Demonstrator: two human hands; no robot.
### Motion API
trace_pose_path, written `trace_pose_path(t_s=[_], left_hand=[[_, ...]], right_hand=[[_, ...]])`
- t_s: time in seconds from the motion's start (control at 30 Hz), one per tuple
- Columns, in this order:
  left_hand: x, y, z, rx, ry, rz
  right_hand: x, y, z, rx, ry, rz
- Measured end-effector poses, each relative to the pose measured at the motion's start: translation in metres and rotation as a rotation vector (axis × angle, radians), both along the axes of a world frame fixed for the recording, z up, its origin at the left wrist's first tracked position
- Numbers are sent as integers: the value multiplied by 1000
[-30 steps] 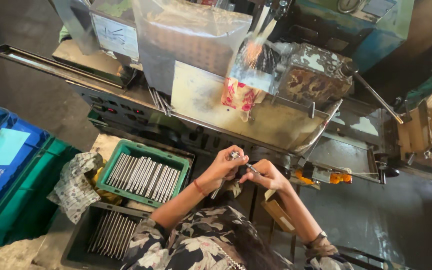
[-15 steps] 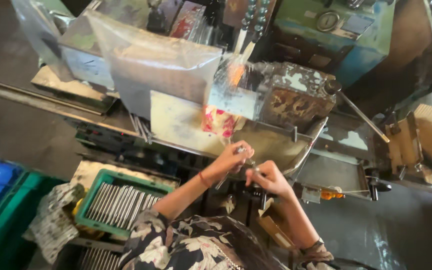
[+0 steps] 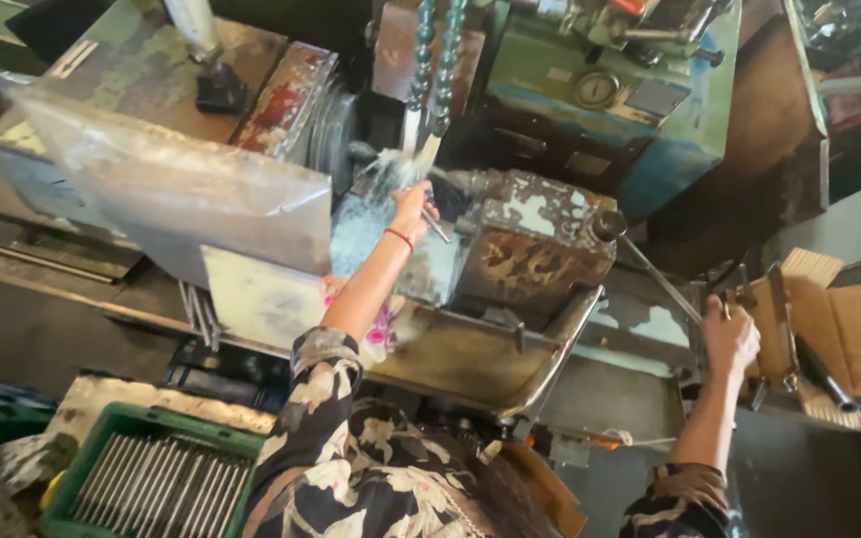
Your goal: The person repeatedly picks up metal rods from a green crate, places them into a grinding machine, and then returns the processed rods to the crate. The person uses a cloth to wipe the rods before processing.
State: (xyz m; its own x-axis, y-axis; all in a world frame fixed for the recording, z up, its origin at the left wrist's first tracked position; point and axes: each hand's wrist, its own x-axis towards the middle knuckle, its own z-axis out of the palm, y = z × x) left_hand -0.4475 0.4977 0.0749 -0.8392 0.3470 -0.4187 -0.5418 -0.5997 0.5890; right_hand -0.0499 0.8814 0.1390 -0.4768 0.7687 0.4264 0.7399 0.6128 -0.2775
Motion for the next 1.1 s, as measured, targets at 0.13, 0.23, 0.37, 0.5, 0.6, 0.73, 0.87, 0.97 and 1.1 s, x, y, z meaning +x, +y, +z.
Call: trace_pose_path(t_s=[0.13, 0.23, 0.37, 0.5, 0.6, 0.73, 0.87, 0.97, 1.1], left_hand=[[-28, 17, 4, -110, -1, 153], [-43, 27, 1, -160, 25, 226], [-59, 34, -12, -185, 64, 289], [-64, 32, -25, -200, 213, 246], [-64, 30, -26, -171, 158, 189], [-64, 27, -17, -78, 236, 168], [-66, 29, -14, -250, 23, 155], [-72, 34, -24, -192, 67, 242], [-79, 34, -43, -126, 100, 133]], right_hand=[[12, 32, -28, -114, -128, 29], [3, 40, -46, -108, -115, 61], [-5, 43, -59, -121, -110, -10], [-8, 40, -68, -84, -8, -139], [-13, 38, -72, -59, 51, -189], [-19, 37, -76, -12, 119, -244], [-19, 37, -76, -48, 143, -259], [-19, 37, -75, -46, 145, -269], [-20, 37, -73, -32, 150, -261]])
